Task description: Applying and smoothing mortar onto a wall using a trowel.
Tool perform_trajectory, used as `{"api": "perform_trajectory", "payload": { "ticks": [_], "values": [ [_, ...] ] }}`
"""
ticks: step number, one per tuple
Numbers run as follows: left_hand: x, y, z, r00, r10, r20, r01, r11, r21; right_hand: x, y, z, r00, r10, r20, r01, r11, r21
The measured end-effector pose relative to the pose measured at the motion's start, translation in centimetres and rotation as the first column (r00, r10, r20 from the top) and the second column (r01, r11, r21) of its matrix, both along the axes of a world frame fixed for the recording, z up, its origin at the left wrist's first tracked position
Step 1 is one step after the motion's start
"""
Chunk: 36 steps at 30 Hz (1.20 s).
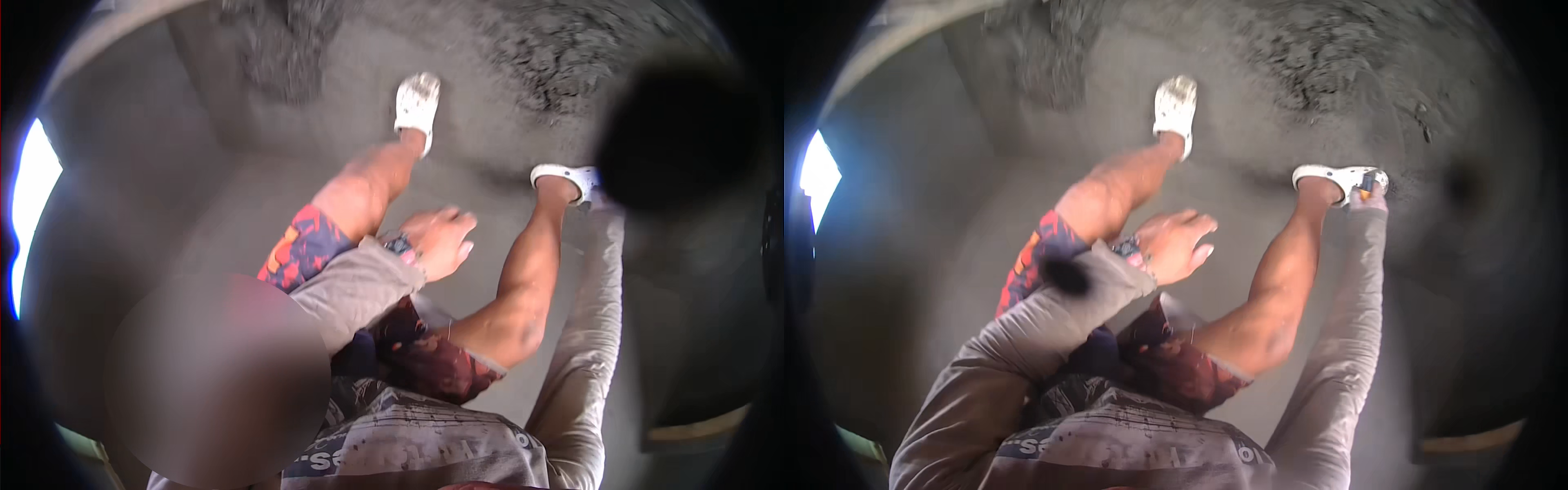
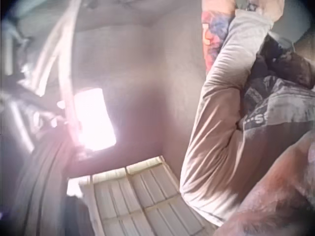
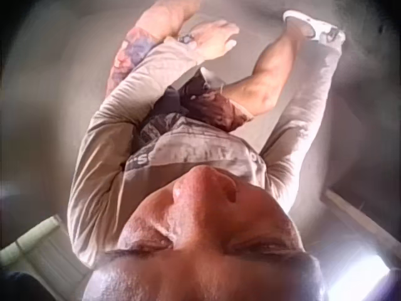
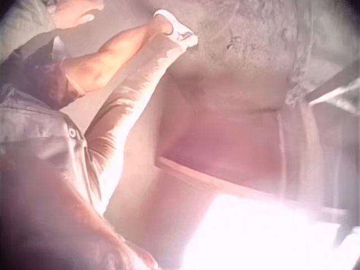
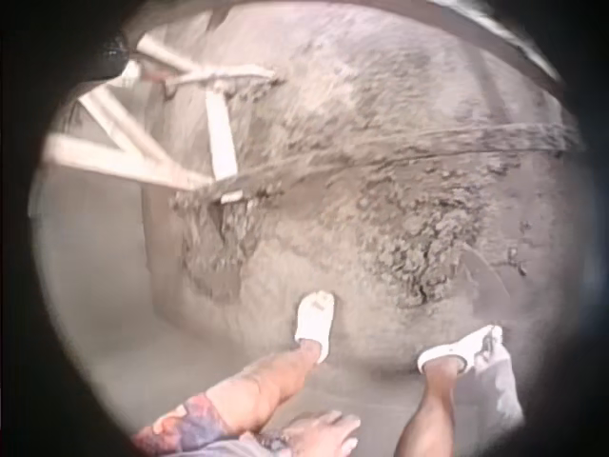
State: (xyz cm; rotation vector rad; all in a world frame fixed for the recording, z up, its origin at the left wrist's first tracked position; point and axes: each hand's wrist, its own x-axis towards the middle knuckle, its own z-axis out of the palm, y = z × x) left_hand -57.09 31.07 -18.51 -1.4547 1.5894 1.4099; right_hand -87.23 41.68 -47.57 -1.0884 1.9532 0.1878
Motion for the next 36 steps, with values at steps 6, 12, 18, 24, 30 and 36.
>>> {"api": "perform_trajectory", "payload": {
  "ticks": [6, 12, 18, 24, 30, 36],
  "values": [
    [4.2, -0.9, 1.8, 0.942, 0.312, -0.123, -0.307, 0.95, 0.057, 13.8, -12.0, 14.1, 0.835, 0.441, 0.329, -0.514, 0.839, 0.18],
    [8.1, -2.5, 4.2, 0.882, 0.419, -0.214, -0.406, 0.908, 0.103, 23.3, -18.9, 13.5, 0.551, 0.771, 0.321, -0.824, 0.563, 0.063],
    [11.0, -2.0, 5.4, 0.832, 0.464, -0.305, -0.449, 0.885, 0.124, 34.6, -22.8, 17.6, 0.761, 0.395, 0.515, -0.594, 0.743, 0.307],
    [8.8, -4.2, 4.8, 0.746, 0.631, -0.212, -0.661, 0.74, -0.125, 40.1, -24.9, 13.2, 0.432, 0.781, 0.452, -0.899, 0.334, 0.283],
    [13.2, -2.4, -0.6, -0.055, 0.953, -0.299, -0.998, -0.047, 0.033, 44.4, -23.1, 2.1, 0.242, 0.888, 0.392, -0.936, 0.108, 0.335],
    [22.0, -8.4, -6.1, -0.253, 0.905, -0.341, -0.919, -0.336, -0.208, 48.2, -21.2, -7.0, 0.158, 0.844, 0.512, -0.94, -0.029, 0.339]
  ]
}}
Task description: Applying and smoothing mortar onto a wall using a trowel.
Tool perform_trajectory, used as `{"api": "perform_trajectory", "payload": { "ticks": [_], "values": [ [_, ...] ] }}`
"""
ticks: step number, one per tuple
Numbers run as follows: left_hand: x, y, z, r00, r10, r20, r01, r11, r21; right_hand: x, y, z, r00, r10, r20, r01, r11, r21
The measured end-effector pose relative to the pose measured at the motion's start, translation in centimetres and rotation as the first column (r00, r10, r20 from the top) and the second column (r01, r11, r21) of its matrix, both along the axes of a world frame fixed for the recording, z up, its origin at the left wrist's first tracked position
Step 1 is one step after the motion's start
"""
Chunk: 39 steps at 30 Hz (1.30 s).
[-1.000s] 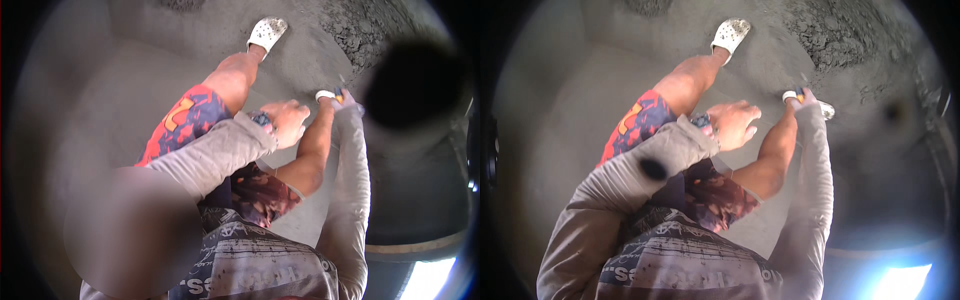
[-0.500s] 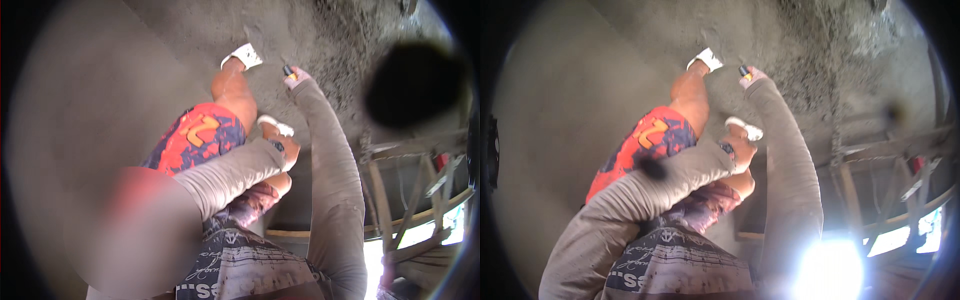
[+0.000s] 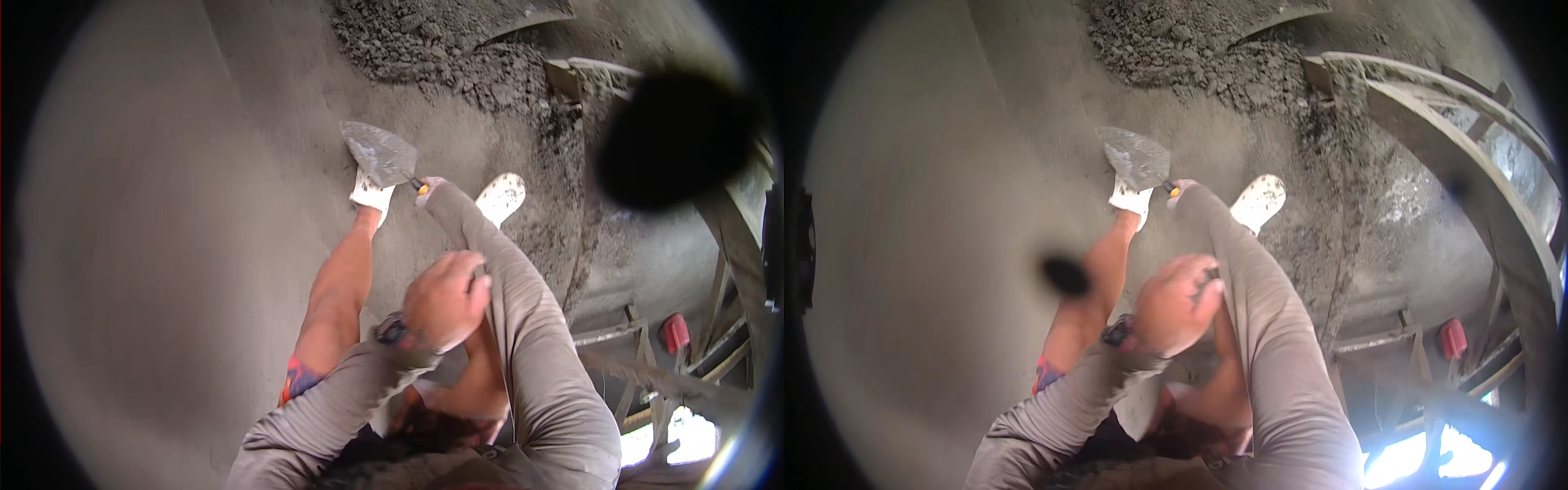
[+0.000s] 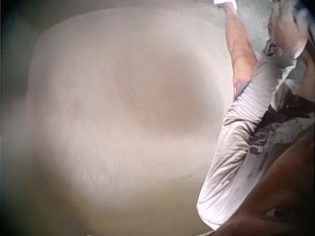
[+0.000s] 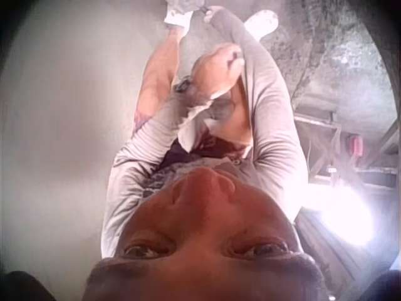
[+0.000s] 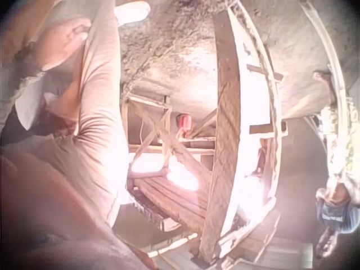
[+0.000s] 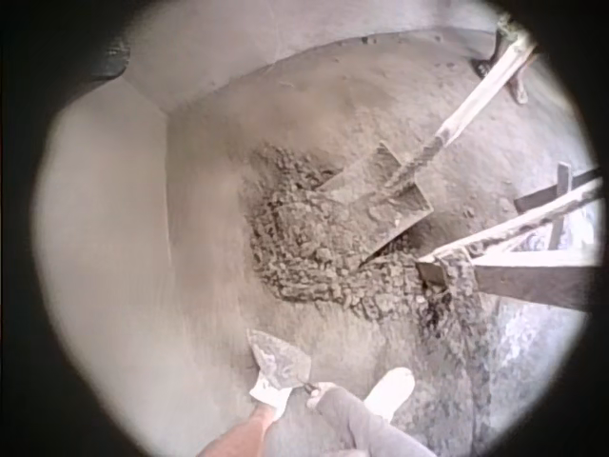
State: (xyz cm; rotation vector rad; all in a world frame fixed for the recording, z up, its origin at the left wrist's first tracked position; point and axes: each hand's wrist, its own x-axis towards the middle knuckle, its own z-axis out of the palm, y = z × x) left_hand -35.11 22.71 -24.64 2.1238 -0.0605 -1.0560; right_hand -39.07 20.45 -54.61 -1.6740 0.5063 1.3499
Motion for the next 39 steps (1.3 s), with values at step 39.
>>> {"api": "perform_trajectory", "payload": {
  "ticks": [39],
  "values": [
    [8.1, -3.2, -5.2, 0.935, 0.355, -0.006, -0.35, 0.919, -0.181, 11.1, -5.6, -1.6, 0.963, -0.206, 0.173, 0.21, 0.978, -0.007]
  ]
}}
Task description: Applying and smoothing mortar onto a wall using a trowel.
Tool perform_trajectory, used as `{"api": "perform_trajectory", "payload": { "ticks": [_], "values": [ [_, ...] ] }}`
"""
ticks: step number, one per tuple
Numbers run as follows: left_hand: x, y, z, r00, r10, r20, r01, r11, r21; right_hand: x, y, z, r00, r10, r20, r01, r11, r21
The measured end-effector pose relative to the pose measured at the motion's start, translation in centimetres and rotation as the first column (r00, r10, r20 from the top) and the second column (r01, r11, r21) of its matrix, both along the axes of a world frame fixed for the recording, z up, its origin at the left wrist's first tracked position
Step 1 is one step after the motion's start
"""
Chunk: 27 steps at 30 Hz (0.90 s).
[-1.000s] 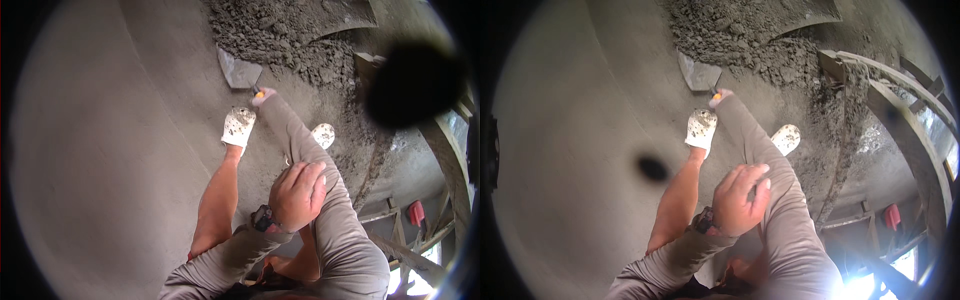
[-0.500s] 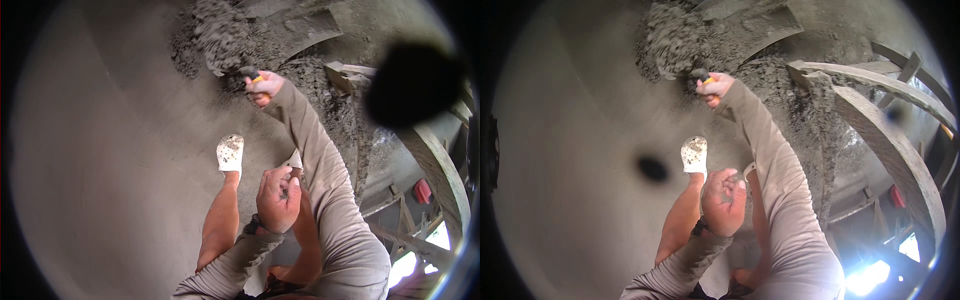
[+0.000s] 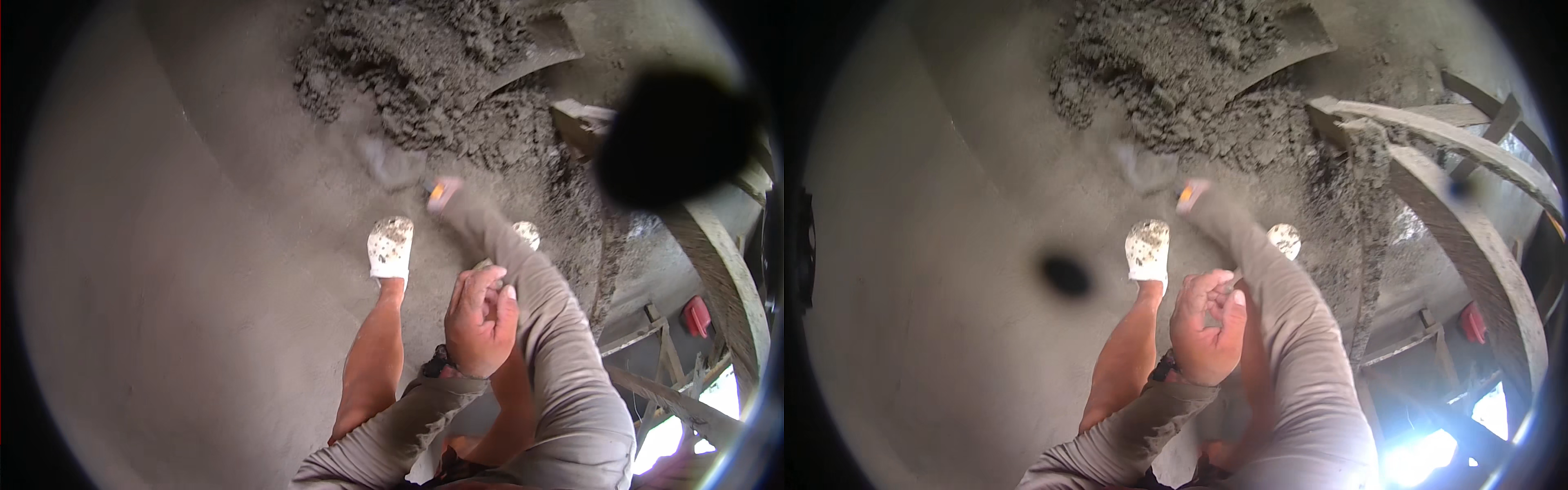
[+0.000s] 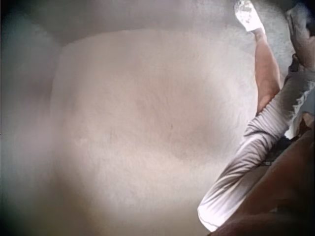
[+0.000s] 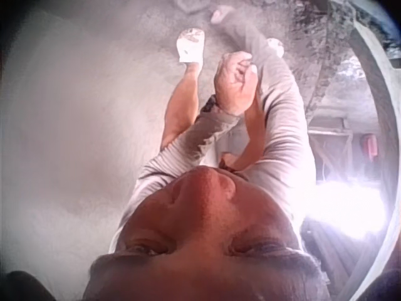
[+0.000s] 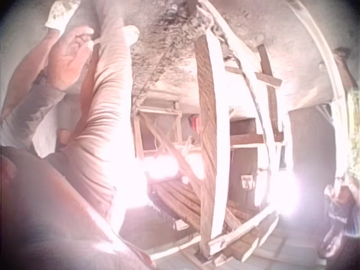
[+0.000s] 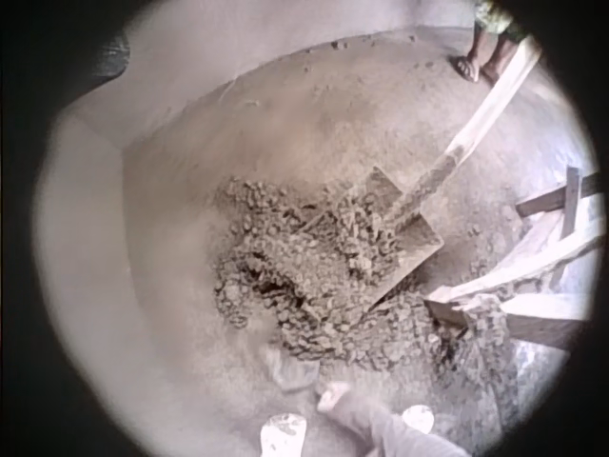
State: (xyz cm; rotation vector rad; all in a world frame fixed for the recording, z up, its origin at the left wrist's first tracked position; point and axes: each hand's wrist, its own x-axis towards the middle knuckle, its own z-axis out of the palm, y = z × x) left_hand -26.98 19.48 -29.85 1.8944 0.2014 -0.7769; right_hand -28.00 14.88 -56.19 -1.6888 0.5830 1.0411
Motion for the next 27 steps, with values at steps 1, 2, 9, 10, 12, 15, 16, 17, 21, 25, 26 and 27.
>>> {"api": "perform_trajectory", "payload": {
  "ticks": [1, 2, 9, 10, 12, 15, 16, 17, 21, 25, 26, 27],
  "values": [
    [0.0, 0.2, 0.2, 0.999, -0.046, 0.014, 0.046, 0.999, 0.015, 2.5, -1.4, 0.2, 0.999, -0.017, -0.043, 0.014, 0.998, -0.069],
    [0.0, 0.6, 0.2, 0.999, -0.045, 0.005, 0.045, 0.999, 0.025, 3.3, -3.0, 0.2, 0.963, -0.248, 0.106, 0.246, 0.969, 0.029],
    [0.2, 0.5, -1.0, 0.998, 0.063, 0.013, -0.063, 0.998, -0.032, 5.6, -7.5, 1.6, 0.916, -0.391, -0.087, 0.401, 0.892, 0.209],
    [0.3, 0.5, -0.9, 0.997, 0.069, 0.016, -0.068, 0.997, -0.037, 5.7, -7.6, 2.7, 0.875, -0.465, -0.137, 0.484, 0.826, 0.289],
    [0.2, 0.3, -1.0, 0.998, 0.066, 0.024, -0.065, 0.997, -0.031, 6.1, -8.7, 4.6, 0.814, -0.533, -0.23, 0.579, 0.71, 0.402],
    [0.7, -0.1, -1.1, 0.995, 0.097, 0.005, -0.097, 0.994, -0.041, 7.4, -11.5, 7.5, 0.524, -0.742, -0.418, 0.821, 0.311, 0.478],
    [0.9, -0.2, -0.9, 0.991, 0.13, -0.021, -0.131, 0.99, -0.054, 6.9, -13.4, 6.5, 0.523, -0.655, -0.545, 0.797, 0.149, 0.585],
    [0.8, -0.2, -1.0, 0.991, 0.132, -0.027, -0.134, 0.989, -0.069, 6.6, -15.2, 5.4, 0.537, -0.54, -0.648, 0.758, -0.028, 0.651],
    [2.9, 1.2, -1.9, 0.933, 0.339, -0.119, -0.348, 0.935, -0.067, 7.9, -6.6, 10.2, 0.56, -0.656, -0.507, 0.828, 0.415, 0.378],
    [6.4, 1.8, -1.5, 0.801, 0.594, -0.072, -0.595, 0.778, -0.204, 3.5, 5.2, 3.4, 0.993, -0.104, -0.054, 0.113, 0.966, 0.231],
    [7.3, 3.1, -1.3, 0.809, 0.588, 0.015, -0.58, 0.801, -0.148, 4.6, 8.4, 2.3, 0.998, 0.065, 0.013, -0.066, 0.984, 0.163],
    [8.1, 4.1, -1.2, 0.812, 0.577, 0.09, -0.569, 0.817, -0.099, 5.6, 10.8, 0.8, 0.993, 0.113, -0.042, -0.103, 0.975, 0.198]
  ]
}}
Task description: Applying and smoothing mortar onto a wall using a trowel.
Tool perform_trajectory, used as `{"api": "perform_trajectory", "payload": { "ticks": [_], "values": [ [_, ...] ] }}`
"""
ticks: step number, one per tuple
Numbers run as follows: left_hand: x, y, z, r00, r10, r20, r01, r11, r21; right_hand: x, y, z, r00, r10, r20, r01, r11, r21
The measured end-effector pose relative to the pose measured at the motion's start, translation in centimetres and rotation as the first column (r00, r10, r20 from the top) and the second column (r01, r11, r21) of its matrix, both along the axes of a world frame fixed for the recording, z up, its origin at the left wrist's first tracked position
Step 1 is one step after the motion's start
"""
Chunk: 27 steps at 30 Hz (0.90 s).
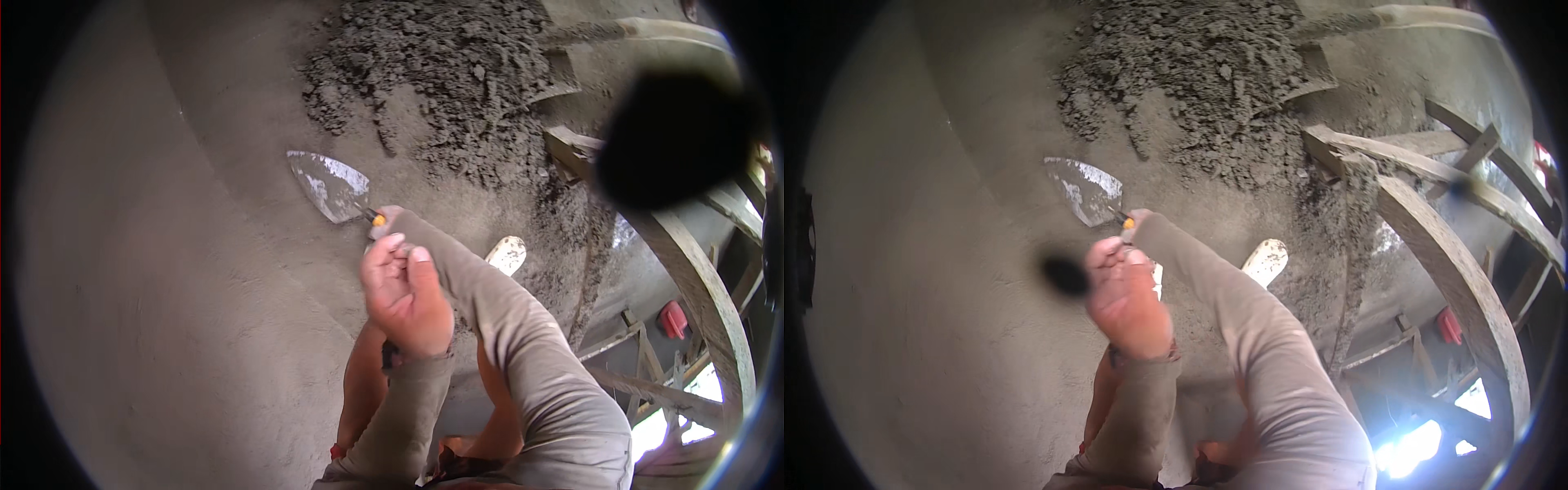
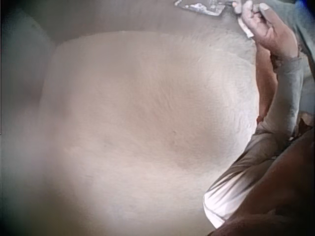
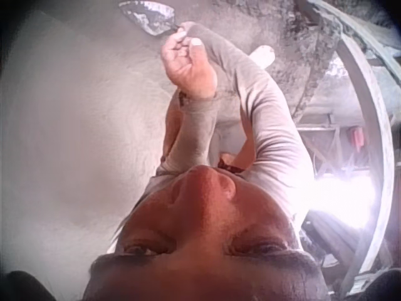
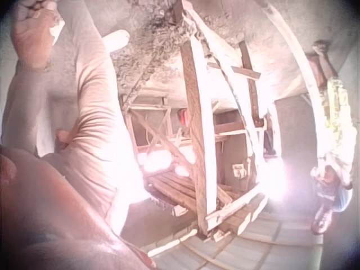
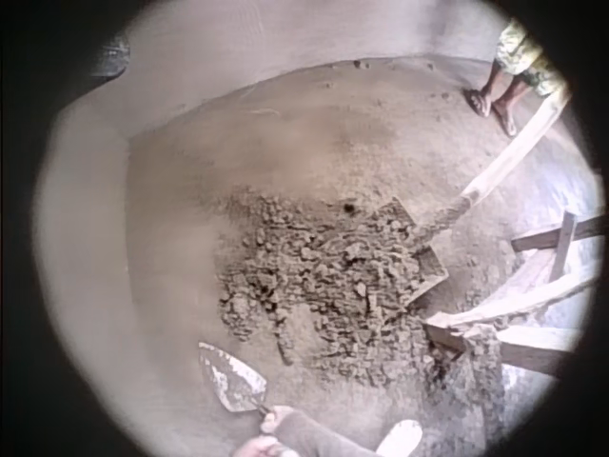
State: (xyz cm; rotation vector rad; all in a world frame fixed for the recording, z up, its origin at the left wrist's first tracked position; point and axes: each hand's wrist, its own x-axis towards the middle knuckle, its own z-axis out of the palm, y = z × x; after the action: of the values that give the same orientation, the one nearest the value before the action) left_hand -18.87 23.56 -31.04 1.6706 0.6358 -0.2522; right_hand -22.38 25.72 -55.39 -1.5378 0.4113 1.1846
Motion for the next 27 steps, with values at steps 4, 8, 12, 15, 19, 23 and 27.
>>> {"api": "perform_trajectory", "payload": {
  "ticks": [4, 8, 12, 15, 19, 23, 27],
  "values": [
    [2.9, 0.8, 2.0, 0.992, 0.118, -0.035, -0.12, 0.991, -0.058, 6.0, 3.5, -6.4, 0.909, -0.336, 0.248, 0.362, 0.93, -0.067],
    [4.0, 3.6, 2.6, 0.996, 0.003, 0.087, -0.008, 0.998, 0.059, 13.9, 2.4, -3.6, 0.521, -0.837, -0.17, 0.85, 0.488, 0.202],
    [3.5, 4.9, 1.7, 0.978, -0.162, 0.129, 0.123, 0.956, 0.267, 14.0, -2.9, -2.0, 0.267, -0.907, -0.325, 0.961, 0.224, 0.162],
    [1.1, 4.2, 1.2, 0.915, -0.378, 0.144, 0.328, 0.901, 0.285, 11.4, -7.7, -1.2, 0.361, -0.912, -0.195, 0.927, 0.328, 0.183],
    [-0.8, 2.8, 2.2, 0.728, -0.67, 0.145, 0.627, 0.736, 0.257, 8.6, -12.8, 2.3, 0.331, -0.896, -0.296, 0.923, 0.243, 0.299],
    [-1.6, 2.2, 2.2, 0.756, -0.643, 0.12, 0.607, 0.758, 0.237, 5.7, -18.5, 5.5, 0.337, -0.819, -0.464, 0.907, 0.151, 0.392],
    [-1.8, 1.3, 2.3, 0.732, -0.669, 0.132, 0.63, 0.738, 0.244, 1.6, -16.0, 8.2, 0.378, -0.537, -0.754, 0.896, 0.007, 0.444]
  ]
}}
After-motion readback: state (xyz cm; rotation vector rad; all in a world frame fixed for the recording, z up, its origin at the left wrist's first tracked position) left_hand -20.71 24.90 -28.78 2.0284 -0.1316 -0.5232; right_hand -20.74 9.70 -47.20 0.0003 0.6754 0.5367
